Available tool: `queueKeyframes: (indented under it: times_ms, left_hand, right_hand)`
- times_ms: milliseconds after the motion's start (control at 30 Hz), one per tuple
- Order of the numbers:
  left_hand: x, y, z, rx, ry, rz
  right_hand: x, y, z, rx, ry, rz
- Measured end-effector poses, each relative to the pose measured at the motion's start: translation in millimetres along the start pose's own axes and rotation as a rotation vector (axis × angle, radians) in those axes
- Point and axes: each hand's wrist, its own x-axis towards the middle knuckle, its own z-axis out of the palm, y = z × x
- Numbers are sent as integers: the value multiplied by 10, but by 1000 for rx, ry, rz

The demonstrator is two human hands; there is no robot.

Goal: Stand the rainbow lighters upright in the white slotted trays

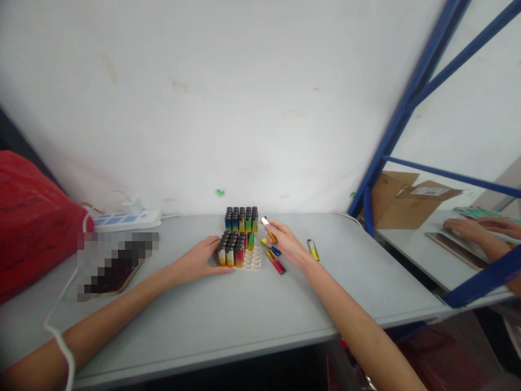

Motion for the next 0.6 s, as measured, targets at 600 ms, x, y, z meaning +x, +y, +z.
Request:
queueKeyframes:
  times_ms: [600]
  left_hand:
    - [-1,-21,19,-16,19,-5]
  right_hand:
    - [-13,160,200,-219,80,28]
